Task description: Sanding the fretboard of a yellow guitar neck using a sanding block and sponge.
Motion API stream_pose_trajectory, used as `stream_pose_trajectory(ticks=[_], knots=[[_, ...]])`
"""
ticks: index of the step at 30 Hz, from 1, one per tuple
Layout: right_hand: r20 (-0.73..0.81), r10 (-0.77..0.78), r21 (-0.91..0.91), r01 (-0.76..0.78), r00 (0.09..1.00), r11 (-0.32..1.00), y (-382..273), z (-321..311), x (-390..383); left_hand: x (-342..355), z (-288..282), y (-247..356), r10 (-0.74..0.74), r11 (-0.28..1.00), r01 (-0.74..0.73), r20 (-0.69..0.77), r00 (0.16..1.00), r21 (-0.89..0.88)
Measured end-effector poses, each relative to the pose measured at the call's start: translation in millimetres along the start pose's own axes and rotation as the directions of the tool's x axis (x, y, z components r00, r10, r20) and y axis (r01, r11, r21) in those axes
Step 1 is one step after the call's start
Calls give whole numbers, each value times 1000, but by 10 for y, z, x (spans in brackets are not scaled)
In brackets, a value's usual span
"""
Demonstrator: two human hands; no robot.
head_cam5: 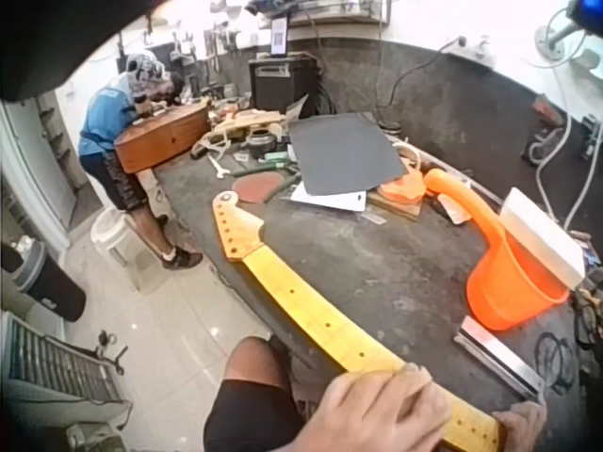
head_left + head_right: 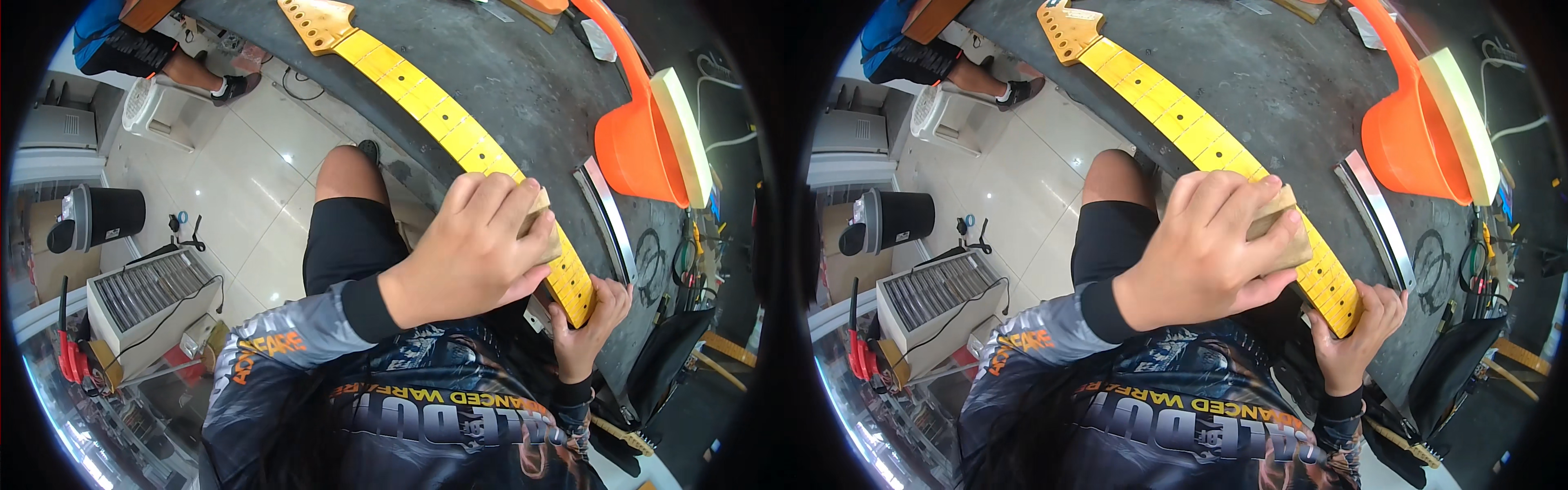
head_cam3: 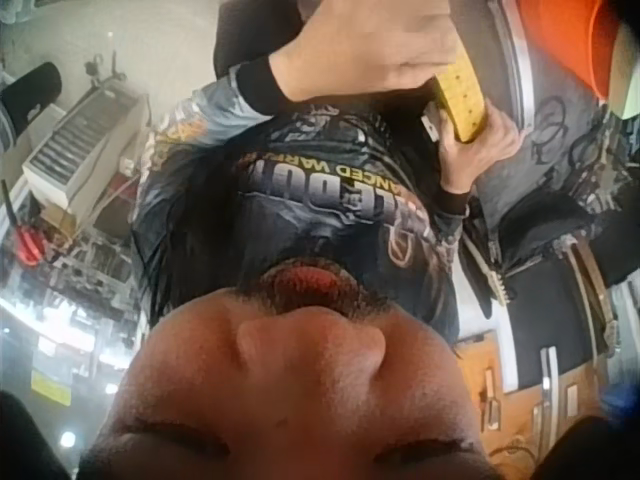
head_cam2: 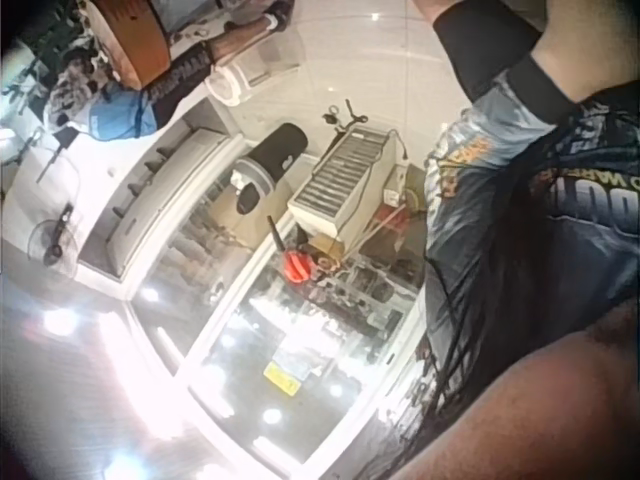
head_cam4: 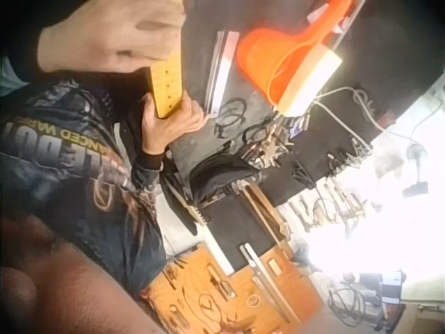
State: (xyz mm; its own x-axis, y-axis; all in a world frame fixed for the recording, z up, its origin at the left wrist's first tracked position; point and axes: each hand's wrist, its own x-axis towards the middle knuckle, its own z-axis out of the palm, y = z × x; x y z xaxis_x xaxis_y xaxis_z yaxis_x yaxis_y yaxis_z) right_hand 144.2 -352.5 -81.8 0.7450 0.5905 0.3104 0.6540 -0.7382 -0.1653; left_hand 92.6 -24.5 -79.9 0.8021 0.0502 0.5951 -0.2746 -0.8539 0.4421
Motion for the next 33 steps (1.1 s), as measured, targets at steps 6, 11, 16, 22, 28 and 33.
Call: stream_pose_trajectory(ticks=[6, 11, 16, 22, 28, 33], knots=[[2, 2, -8, -2, 1000, 1000, -3, 6, 18, 324, -596, -1241, -109, 875, 211, -247, 963, 436], [-17, 1, -48, -2, 1000, 999, 6, 48, -13, 72, -108, 20, -44, 998, 42, -24, 999, -49], [-14, 10, -66, -11, 1000, 998, -10, 27, -48, 238, -545, -1122, -103, 939, 139, -128, 986, 315], [-48, -32, -94, 28, 998, 995, 10, 81, -19, -8, -23, -206, -60, 998, 56, -132, 989, -35], [-51, -41, -114, 35, 998, 993, 17, 95, -14, 115, -534, -1157, 23, 976, 27, -228, 973, 215], [-65, -62, -130, 53, 996, 990, 30, 130, -37, -56, 125, -196, -25, 994, -5, -283, 959, -105]])
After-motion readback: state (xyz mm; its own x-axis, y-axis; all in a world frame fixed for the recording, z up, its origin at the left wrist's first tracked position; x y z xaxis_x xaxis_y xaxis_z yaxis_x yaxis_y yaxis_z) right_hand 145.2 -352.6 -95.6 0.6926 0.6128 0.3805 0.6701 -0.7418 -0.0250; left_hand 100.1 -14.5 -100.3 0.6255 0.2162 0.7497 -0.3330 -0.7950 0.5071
